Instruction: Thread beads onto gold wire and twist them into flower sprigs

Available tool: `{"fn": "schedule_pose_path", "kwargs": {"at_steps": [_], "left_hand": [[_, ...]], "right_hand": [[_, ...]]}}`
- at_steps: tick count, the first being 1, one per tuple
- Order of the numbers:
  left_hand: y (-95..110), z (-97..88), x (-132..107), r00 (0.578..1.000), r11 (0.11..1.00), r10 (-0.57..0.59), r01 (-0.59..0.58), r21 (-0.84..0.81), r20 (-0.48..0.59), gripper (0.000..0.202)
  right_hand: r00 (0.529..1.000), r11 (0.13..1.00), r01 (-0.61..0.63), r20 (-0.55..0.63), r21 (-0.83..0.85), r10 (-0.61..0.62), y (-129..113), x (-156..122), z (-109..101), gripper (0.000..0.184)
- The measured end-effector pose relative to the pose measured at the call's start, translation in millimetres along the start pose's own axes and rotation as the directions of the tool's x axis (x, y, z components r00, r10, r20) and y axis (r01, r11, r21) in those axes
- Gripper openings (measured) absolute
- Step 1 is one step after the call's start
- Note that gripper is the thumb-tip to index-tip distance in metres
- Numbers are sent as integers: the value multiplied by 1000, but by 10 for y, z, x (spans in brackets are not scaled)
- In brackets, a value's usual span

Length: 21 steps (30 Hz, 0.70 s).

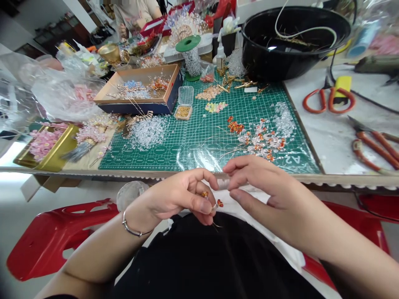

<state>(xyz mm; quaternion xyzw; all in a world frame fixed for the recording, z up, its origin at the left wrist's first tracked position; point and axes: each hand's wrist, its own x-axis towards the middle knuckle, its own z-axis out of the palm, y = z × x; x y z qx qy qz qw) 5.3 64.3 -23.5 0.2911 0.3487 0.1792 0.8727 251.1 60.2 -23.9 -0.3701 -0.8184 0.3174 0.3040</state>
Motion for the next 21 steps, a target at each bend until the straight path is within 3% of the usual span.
{"fn": "schedule_pose_path", "kwargs": {"at_steps": [5,9,13,21], "left_hand": [[0,23,0,998,998,48,-49,-35,-39,45],[12,100,4,968,975,179,-198,-99,-174,42],[22,199,6,917,931,294,-339,-138,-270,41],[-12,282,-21,849,883,399,-457,-103,-346,39]], "right_hand": [[988,965,123,-61,-230,-141,-140,29,26,15],[928,814,196,-166,-547,-334,-309,37,56,20],[903,744,309,-62,-592,-425,-399,56,206,13],[908,777,266,-121,-571,-400,-366,173,364,7]]}}
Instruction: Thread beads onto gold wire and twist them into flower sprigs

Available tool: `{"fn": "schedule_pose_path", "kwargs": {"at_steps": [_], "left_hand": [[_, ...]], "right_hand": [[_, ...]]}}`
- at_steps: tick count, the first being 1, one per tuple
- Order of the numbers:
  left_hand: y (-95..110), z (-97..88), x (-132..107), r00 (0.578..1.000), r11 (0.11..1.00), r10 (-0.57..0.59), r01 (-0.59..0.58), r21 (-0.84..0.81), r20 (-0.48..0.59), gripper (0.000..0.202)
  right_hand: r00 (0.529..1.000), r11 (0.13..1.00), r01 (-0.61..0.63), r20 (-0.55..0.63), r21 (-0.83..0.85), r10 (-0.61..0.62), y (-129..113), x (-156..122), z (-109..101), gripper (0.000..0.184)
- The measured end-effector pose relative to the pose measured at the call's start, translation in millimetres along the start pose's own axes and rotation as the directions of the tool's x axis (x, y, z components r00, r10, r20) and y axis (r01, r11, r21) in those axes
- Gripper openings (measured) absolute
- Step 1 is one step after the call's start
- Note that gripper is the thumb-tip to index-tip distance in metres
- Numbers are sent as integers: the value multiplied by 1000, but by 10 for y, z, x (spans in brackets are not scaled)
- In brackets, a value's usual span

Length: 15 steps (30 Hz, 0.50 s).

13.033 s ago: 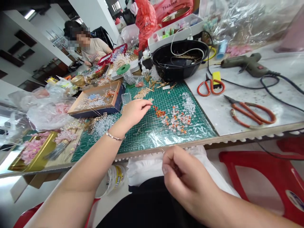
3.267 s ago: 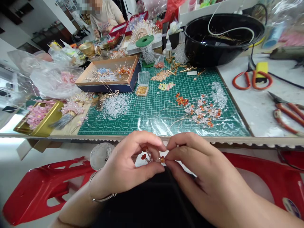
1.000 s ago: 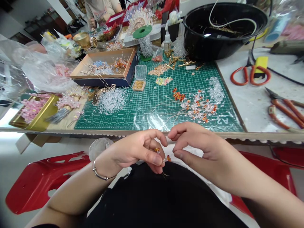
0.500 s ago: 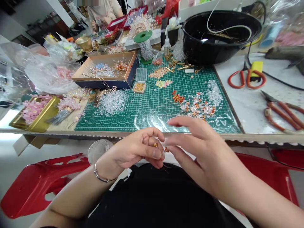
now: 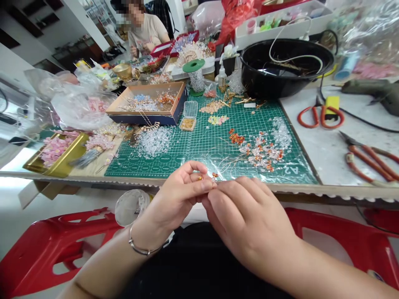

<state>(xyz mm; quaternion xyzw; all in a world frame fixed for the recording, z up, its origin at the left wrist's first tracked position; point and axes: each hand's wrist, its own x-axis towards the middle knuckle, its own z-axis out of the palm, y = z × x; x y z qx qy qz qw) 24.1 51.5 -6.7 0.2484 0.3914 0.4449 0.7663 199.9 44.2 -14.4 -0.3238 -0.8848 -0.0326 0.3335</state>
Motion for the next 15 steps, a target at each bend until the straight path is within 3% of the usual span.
{"fn": "schedule_pose_path", "kwargs": {"at_steps": [4,7,9,11,13,15], "left_hand": [[36,4,-11,997,999,48,-48,1,-60,39],[93,-33,-10,989,992,128,-128,11,-71,35],[122,-70,-12,981,983,181,-179,35,-68,32],[128,-101,-17,972,974,224,-220,60,-77,30],[108,-113,-23,959,962,269,-262,80,-89,29],[72,-104,-30,948,949,308,-300,93,-83,28]], "right_hand": [[999,989,44,9,141,-45,-86,6,-20,11],[990,935,28,119,353,-75,-144,-55,-123,18],[977,901,-54,209,430,-42,-131,-128,-239,15],[955,873,-192,290,448,62,-79,-199,-342,8],[910,837,-367,345,407,231,-27,-234,-374,28],[836,786,-520,386,333,389,-14,-211,-311,31]]}}
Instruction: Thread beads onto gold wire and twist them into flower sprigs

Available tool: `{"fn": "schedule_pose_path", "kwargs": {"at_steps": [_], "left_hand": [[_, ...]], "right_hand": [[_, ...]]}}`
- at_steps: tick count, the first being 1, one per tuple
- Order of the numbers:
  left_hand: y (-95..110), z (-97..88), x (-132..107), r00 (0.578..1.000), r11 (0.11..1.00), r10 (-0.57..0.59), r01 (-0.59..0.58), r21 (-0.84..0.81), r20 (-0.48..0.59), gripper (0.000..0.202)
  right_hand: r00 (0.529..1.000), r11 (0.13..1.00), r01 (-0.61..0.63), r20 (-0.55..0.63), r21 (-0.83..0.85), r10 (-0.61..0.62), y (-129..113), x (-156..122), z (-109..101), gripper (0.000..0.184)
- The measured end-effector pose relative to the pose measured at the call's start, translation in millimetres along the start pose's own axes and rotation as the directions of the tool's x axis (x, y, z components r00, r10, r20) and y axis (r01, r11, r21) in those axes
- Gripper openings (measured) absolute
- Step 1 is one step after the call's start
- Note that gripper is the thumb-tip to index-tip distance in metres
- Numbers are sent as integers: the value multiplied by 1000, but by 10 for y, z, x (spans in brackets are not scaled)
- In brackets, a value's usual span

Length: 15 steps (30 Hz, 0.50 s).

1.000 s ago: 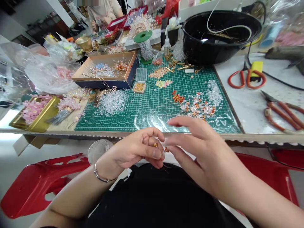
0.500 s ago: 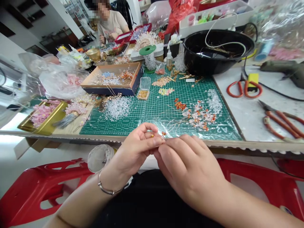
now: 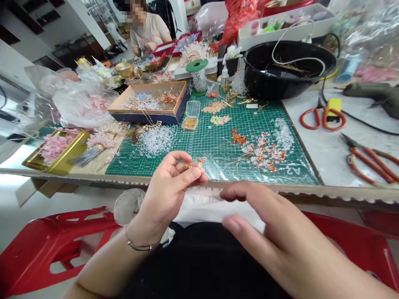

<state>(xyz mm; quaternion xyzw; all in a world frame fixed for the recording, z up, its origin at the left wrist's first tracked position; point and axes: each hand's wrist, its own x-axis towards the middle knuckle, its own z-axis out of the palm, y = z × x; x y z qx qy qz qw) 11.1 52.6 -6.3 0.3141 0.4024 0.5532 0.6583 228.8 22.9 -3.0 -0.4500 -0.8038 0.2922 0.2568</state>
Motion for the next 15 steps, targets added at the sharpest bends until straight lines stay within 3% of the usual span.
{"fn": "schedule_pose_path", "kwargs": {"at_steps": [2,4,7,10,12,15], "left_hand": [[-31,21,-21,999,1000,24,-24,5,22,27],[-51,42,-40,998,999,44,-45,8,38,26],[-56,54,-60,996,997,81,-81,1,38,26],[-42,53,-73,995,995,97,-96,-32,28,28],[-34,57,-80,997,997,71,-70,-46,24,32],[-33,83,-89,1000,998,16,-16,-61,0,36]], "right_hand": [[996,996,-88,25,3,88,-20,99,115,25],[995,997,-77,60,26,75,-61,207,241,17],[998,997,63,-25,-51,-64,-101,309,350,20],[950,925,241,-125,-293,-287,-93,329,360,25],[921,860,301,-107,-413,-374,-85,329,350,25],[918,782,336,-6,-525,-398,-105,337,350,23]]}}
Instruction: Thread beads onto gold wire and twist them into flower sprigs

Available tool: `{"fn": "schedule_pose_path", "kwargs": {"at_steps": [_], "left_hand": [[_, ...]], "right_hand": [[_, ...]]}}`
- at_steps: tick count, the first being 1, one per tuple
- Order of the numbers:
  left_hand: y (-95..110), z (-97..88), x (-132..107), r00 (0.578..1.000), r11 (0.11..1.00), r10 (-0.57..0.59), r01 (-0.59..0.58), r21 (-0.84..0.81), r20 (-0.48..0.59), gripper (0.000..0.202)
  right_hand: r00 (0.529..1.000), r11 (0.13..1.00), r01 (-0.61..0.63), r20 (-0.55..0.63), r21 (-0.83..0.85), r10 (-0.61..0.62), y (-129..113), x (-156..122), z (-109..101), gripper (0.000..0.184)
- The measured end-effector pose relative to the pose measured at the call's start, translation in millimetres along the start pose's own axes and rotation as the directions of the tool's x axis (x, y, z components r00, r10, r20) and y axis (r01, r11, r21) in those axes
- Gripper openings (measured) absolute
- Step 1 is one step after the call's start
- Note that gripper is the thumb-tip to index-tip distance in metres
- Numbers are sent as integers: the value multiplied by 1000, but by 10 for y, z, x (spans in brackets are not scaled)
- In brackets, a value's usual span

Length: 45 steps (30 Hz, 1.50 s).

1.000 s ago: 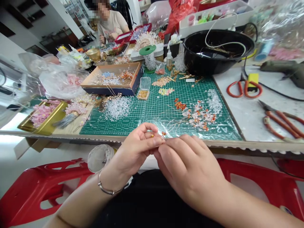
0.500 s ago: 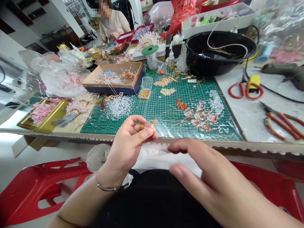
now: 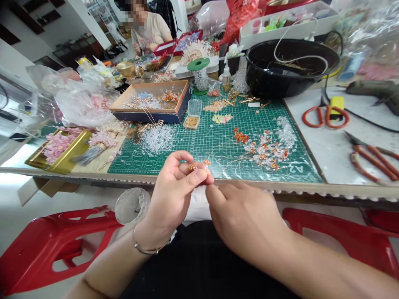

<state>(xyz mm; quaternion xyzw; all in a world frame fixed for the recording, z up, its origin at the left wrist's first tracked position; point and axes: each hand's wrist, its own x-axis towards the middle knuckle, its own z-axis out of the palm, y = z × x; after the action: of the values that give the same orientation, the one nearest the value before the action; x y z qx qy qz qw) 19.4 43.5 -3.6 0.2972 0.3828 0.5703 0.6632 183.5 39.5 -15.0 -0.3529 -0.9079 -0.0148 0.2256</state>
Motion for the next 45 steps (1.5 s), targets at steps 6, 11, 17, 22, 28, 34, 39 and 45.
{"fn": "schedule_pose_path", "kwargs": {"at_steps": [6,11,17,22,28,34,39,45], "left_hand": [[5,53,-3,999,999,-36,34,-27,-41,43],[103,-12,47,995,996,-88,86,-39,-48,44],[149,-93,75,981,980,-194,195,-44,19,38],[95,-81,61,966,966,-252,255,-51,54,39],[74,-67,25,944,951,-309,310,13,115,43],[73,-92,6,917,935,-354,342,94,184,39],[86,-89,-9,897,922,-388,374,105,212,30],[84,-102,-17,893,917,-400,393,75,207,32]], "right_hand": [[994,996,83,68,-24,-81,-26,3,-15,26],[997,965,-21,82,260,0,15,-133,-4,28],[982,905,-105,188,412,28,47,-180,-130,25],[986,956,-146,-41,253,161,212,-155,-306,16],[906,788,-422,229,448,356,253,-46,-306,30],[873,661,-486,272,572,406,186,-72,-238,29],[874,616,-472,245,631,419,246,-143,-208,19],[856,590,-501,261,634,446,304,-220,-173,17]]}}
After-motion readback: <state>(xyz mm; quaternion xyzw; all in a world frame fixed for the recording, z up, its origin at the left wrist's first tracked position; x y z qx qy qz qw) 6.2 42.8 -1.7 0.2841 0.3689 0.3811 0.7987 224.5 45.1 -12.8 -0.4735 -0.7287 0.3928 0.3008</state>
